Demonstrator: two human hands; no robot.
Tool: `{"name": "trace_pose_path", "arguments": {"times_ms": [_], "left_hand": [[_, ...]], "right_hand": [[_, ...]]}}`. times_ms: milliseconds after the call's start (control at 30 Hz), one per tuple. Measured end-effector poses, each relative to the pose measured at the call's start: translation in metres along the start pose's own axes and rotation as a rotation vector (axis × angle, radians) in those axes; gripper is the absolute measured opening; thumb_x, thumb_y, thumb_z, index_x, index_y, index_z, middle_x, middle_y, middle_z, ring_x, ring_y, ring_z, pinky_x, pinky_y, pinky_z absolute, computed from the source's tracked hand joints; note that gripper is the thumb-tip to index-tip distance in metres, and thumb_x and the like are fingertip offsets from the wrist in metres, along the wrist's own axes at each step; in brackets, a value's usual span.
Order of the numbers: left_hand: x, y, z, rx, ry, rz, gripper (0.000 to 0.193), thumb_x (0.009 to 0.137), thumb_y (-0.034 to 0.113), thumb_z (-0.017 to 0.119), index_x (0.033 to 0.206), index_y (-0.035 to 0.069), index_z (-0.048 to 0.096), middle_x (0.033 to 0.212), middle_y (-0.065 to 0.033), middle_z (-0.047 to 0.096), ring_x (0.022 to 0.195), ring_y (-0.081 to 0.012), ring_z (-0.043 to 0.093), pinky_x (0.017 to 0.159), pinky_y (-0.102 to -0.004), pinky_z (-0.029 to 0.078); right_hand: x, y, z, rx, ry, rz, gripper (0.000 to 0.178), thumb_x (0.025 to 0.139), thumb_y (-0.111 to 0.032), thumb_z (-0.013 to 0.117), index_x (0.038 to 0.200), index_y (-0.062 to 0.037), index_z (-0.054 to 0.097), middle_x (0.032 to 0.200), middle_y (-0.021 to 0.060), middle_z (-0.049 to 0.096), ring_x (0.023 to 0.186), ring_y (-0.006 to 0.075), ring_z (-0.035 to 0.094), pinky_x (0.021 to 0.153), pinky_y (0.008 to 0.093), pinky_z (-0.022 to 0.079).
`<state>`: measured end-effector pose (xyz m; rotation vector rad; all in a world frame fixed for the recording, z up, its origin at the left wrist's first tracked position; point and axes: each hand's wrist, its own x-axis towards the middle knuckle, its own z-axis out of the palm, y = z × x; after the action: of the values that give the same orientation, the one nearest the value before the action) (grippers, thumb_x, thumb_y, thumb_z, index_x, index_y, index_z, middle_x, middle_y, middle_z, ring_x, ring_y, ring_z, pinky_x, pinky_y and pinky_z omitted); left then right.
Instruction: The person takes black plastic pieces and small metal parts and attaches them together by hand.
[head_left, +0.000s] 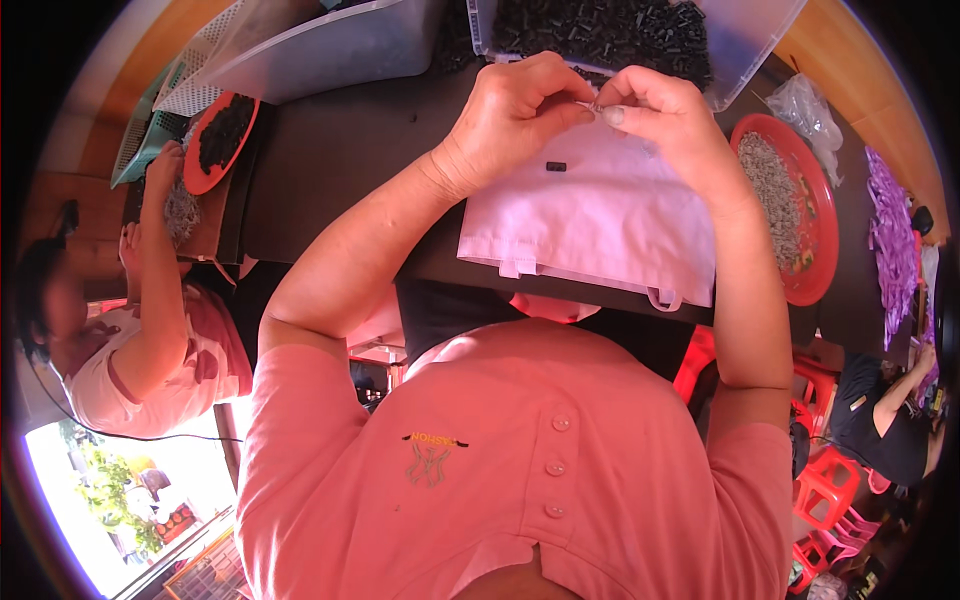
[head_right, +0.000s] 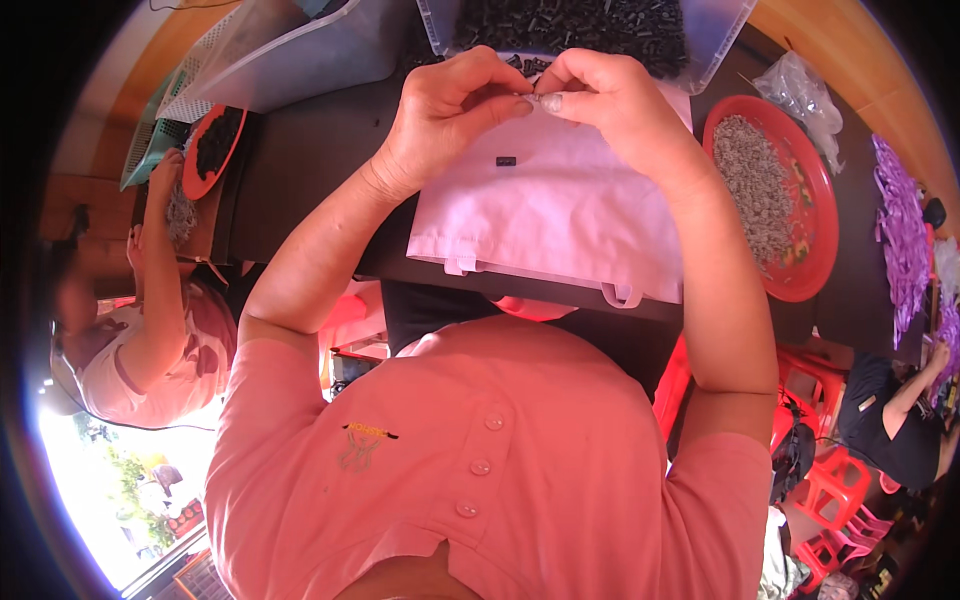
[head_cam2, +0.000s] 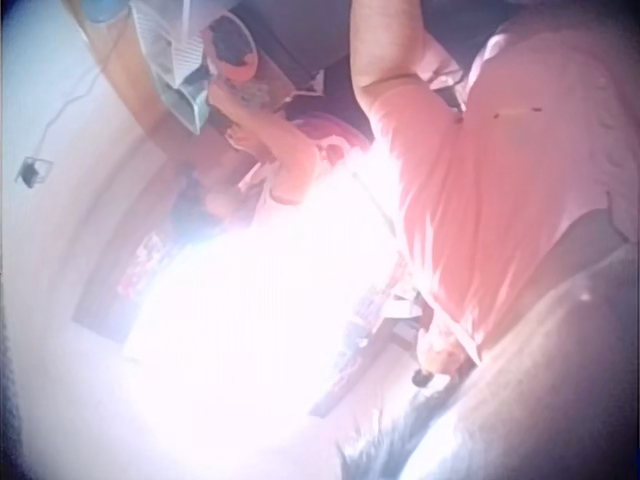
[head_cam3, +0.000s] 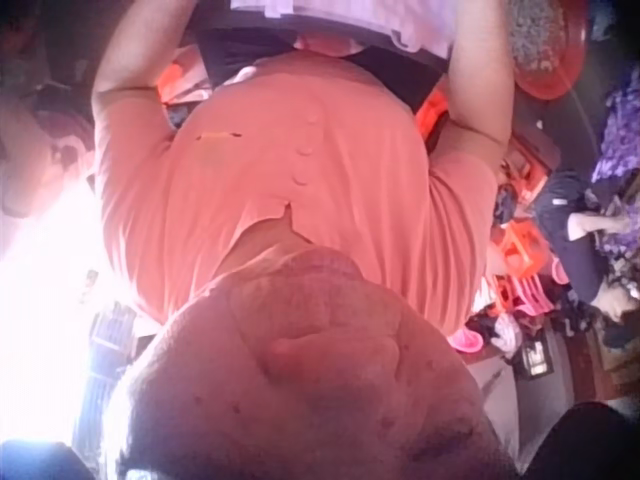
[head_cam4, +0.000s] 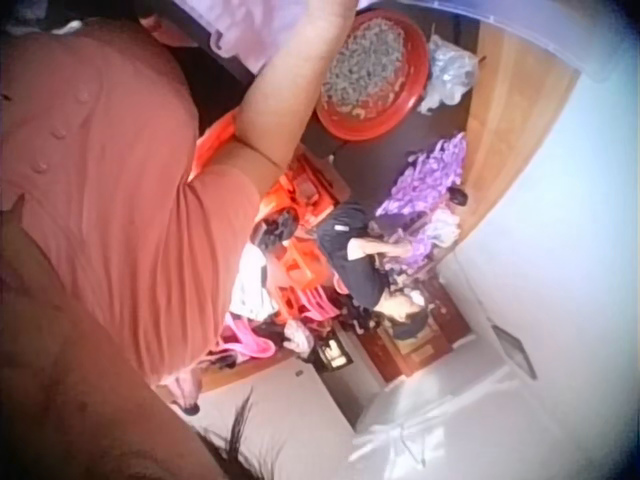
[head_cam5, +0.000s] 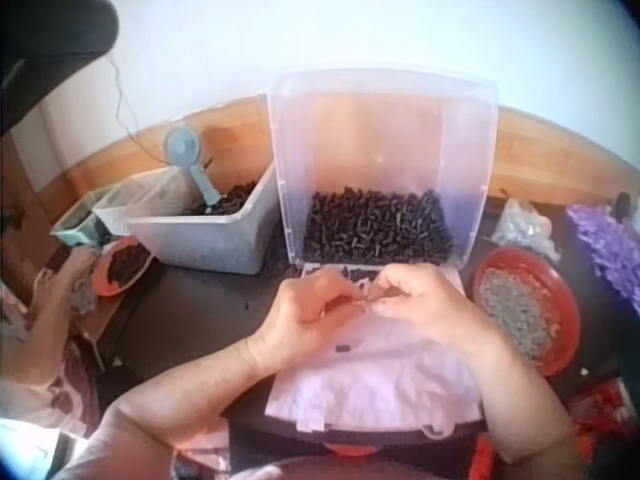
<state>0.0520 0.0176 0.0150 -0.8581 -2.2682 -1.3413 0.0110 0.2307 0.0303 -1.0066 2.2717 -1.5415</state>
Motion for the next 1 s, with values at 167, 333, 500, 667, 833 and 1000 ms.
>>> {"name": "trace_pose_path", "arguments": {"times_ms": [167,333,500,667,833,1000], "left_hand": [[0.000,0.000,0.000,0.006,0.020,-0.008,0.011,0.082,0.000,0.070,0.091,-0.002,0.065,0.080,-0.0039,0.061,0.070,-0.0096,0.059,0.063,-0.0233,0.048],[0.001,0.002,0.000,0.095,0.088,0.047,0.009,0.082,0.001,0.071,0.087,-0.001,0.063,0.080,-0.0041,0.061,0.069,-0.0117,0.060,0.062,-0.0240,0.049],[0.002,-0.001,-0.001,0.124,0.098,0.131,0.011,0.082,0.002,0.072,0.087,0.000,0.063,0.079,-0.0047,0.061,0.067,-0.0136,0.061,0.060,-0.0247,0.049],[0.001,-0.001,0.000,0.118,0.114,0.141,0.012,0.082,0.001,0.073,0.087,0.000,0.063,0.079,-0.0041,0.060,0.065,-0.0123,0.060,0.057,-0.0245,0.048],[-0.002,0.008,0.000,0.010,0.095,-0.028,0.010,0.083,0.005,0.072,0.087,0.001,0.063,0.074,-0.0048,0.062,0.064,-0.0144,0.060,0.055,-0.0264,0.048],[0.003,0.023,-0.005,-0.391,0.054,-0.540,0.009,0.088,0.010,0.069,0.088,0.001,0.067,0.071,-0.0008,0.063,0.060,-0.0058,0.057,0.050,-0.0197,0.043]], "right_hand": [[-0.001,-0.008,0.001,0.104,-0.036,0.071,0.016,0.089,-0.018,0.062,0.095,-0.0034,0.064,0.082,-0.0011,0.061,0.077,0.0075,0.054,0.069,0.0229,0.042],[-0.001,-0.011,0.003,0.184,-0.008,0.166,0.022,0.093,-0.026,0.059,0.096,-0.0047,0.066,0.078,-0.0007,0.063,0.074,0.0081,0.056,0.066,0.0226,0.041],[-0.001,-0.014,0.004,0.199,-0.013,0.176,0.025,0.095,-0.028,0.057,0.095,-0.0050,0.066,0.076,-0.0002,0.063,0.071,0.0085,0.057,0.065,0.0226,0.041],[-0.002,-0.016,0.005,0.209,-0.015,0.194,0.026,0.096,-0.029,0.056,0.093,-0.0050,0.065,0.075,-0.0001,0.062,0.070,0.0087,0.057,0.064,0.0228,0.041],[-0.001,-0.021,0.012,0.221,0.046,0.168,0.022,0.095,-0.026,0.056,0.090,-0.0055,0.063,0.073,-0.0006,0.061,0.068,0.0074,0.056,0.061,0.0219,0.040],[-0.001,-0.017,0.019,0.077,0.198,0.031,0.021,0.094,-0.023,0.057,0.085,-0.0049,0.062,0.069,0.0003,0.059,0.064,0.0066,0.054,0.058,0.0221,0.039]]}}
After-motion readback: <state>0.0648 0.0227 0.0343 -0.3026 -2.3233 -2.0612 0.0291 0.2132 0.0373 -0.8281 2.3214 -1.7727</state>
